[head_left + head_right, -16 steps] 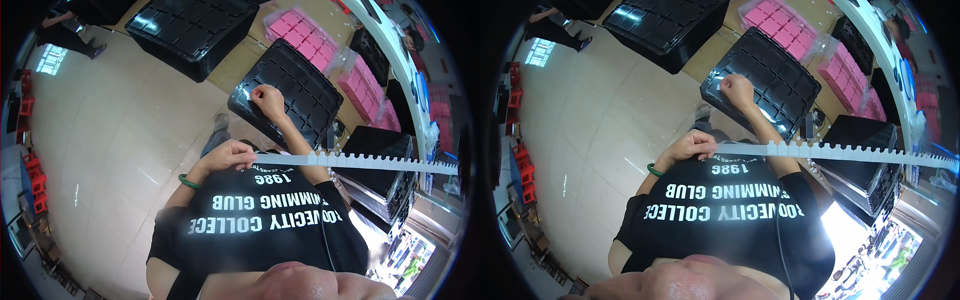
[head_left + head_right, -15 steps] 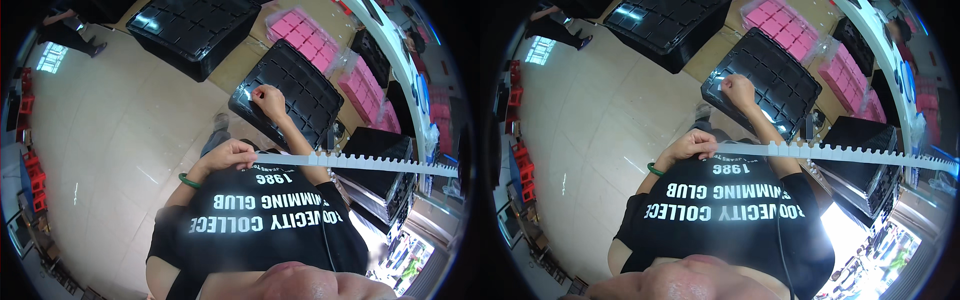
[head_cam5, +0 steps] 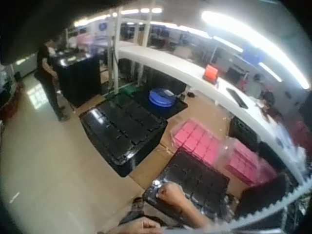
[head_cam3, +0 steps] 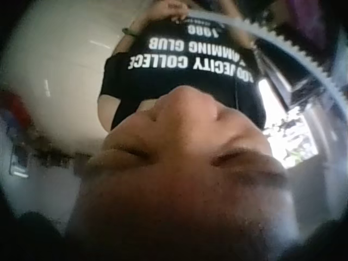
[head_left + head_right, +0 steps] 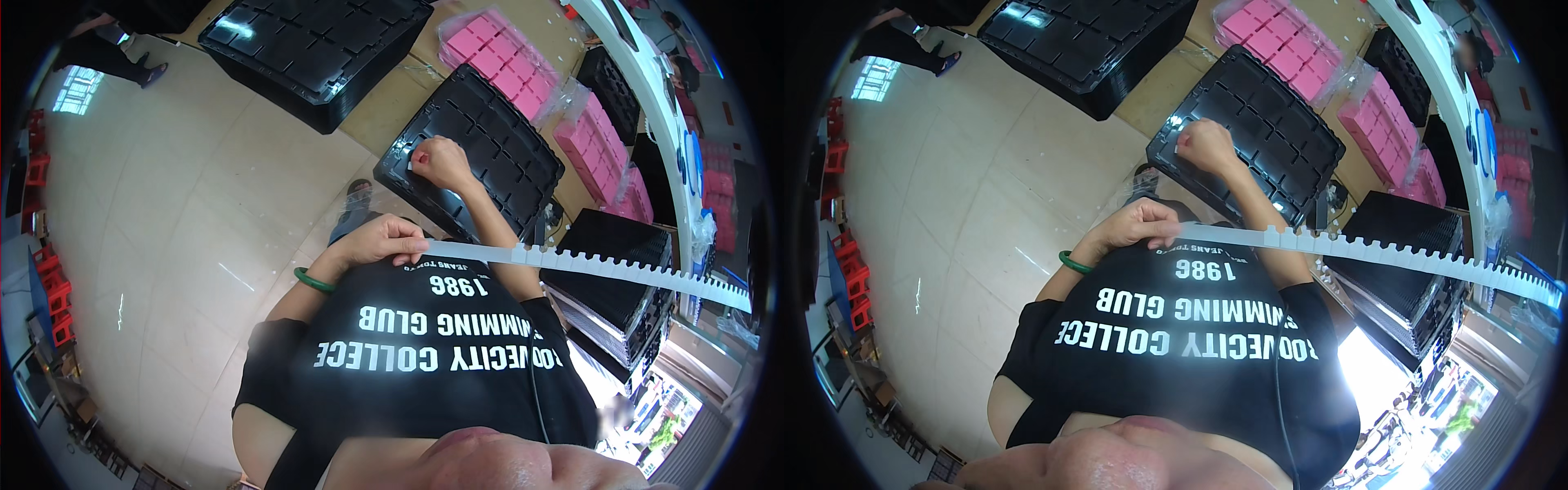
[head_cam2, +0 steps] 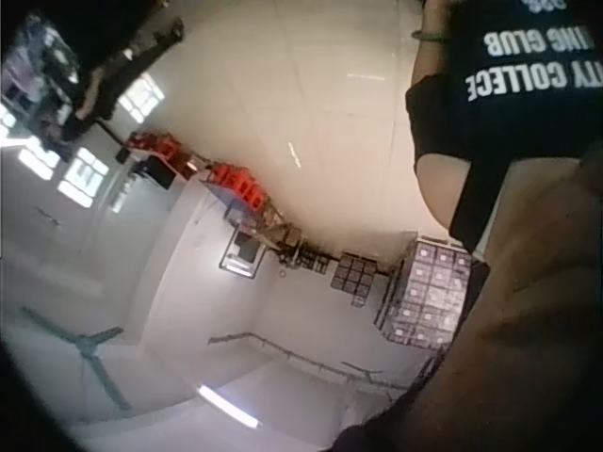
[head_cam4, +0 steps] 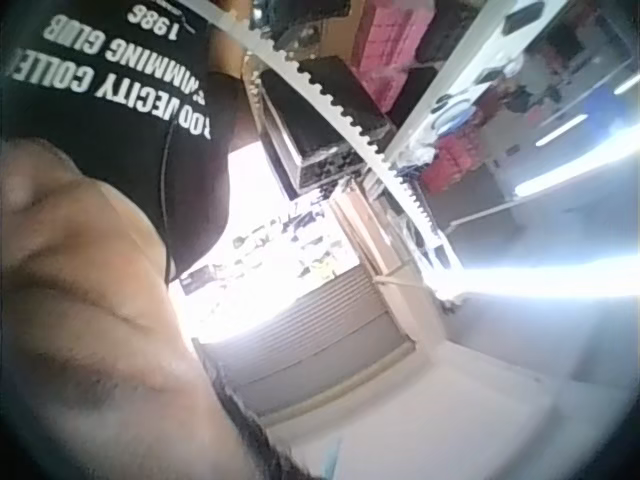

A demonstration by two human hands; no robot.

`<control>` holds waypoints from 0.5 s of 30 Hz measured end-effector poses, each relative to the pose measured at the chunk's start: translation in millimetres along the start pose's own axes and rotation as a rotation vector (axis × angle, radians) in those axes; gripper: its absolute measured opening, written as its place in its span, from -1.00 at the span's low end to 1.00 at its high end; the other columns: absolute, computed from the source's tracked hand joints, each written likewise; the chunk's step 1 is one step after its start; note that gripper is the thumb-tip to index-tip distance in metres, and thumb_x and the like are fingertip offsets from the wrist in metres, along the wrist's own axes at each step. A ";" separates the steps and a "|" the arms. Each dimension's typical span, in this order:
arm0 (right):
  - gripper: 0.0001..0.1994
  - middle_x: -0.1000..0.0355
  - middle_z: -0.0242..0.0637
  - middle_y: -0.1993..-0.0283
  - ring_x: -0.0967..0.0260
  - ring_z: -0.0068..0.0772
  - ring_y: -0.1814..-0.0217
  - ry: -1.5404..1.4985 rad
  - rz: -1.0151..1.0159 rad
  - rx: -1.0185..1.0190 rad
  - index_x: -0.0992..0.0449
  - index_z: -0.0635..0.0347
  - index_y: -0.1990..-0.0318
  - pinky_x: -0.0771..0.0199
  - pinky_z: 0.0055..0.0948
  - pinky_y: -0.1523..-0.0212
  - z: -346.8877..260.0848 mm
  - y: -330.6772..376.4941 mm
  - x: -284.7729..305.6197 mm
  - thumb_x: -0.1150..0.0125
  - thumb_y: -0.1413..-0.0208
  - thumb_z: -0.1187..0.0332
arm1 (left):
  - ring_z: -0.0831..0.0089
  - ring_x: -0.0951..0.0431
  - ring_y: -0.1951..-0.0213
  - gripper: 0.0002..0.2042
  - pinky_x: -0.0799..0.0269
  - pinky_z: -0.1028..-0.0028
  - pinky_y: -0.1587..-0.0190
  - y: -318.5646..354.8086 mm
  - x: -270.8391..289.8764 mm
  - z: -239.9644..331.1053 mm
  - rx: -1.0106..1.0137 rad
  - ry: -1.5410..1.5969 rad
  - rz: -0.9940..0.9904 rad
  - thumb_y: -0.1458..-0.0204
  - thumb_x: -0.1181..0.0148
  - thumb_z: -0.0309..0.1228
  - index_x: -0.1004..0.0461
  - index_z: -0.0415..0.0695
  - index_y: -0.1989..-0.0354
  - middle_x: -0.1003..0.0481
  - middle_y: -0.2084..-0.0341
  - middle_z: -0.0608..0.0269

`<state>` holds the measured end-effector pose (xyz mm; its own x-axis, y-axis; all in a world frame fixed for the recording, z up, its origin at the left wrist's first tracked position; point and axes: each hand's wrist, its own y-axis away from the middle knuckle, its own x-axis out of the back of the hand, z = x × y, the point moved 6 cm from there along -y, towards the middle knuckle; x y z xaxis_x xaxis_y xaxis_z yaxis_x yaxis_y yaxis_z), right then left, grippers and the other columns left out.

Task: The person assembles small plastic parts and component strips by hand, using a plastic tray to hold the components.

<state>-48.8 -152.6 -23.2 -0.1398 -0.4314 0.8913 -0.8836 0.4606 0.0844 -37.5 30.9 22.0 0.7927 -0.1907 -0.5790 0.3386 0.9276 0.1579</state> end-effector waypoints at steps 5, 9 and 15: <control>-0.88 -0.50 -0.23 0.46 -0.43 -0.12 0.24 -0.038 -0.010 0.026 -0.60 0.10 0.52 -0.44 -0.16 0.27 -12.1 2.6 2.5 -0.19 0.20 0.31 | 0.76 -0.27 0.62 -0.70 -0.16 0.69 0.47 -5.3 4.8 2.8 0.003 -0.012 -0.012 -0.19 -0.11 -0.25 -0.48 -0.19 0.51 -0.34 0.71 0.48; -0.86 -0.50 -0.23 0.47 -0.44 -0.16 0.30 -0.083 0.056 -0.082 -0.61 0.12 0.48 -0.45 -0.22 0.27 -0.6 4.3 -1.3 -0.23 0.19 0.30 | 0.75 -0.27 0.63 -0.70 -0.16 0.69 0.47 -11.1 4.9 4.6 0.005 -0.019 -0.010 -0.19 -0.11 -0.25 -0.48 -0.19 0.52 -0.33 0.73 0.48; -0.84 -0.51 -0.22 0.46 -0.46 -0.17 0.35 -0.161 0.079 -0.110 -0.63 0.14 0.44 -0.45 -0.26 0.27 -0.3 7.5 5.0 -0.25 0.19 0.30 | 0.76 -0.27 0.63 -0.68 -0.16 0.69 0.47 -12.4 1.5 3.6 0.018 -0.035 0.011 -0.20 -0.10 -0.25 -0.48 -0.19 0.53 -0.33 0.73 0.48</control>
<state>-56.0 -151.0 -18.0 -0.2847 -0.5050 0.8148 -0.8138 0.5765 0.0730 -38.7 18.0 22.0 0.8138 -0.1918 -0.5485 0.3383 0.9239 0.1788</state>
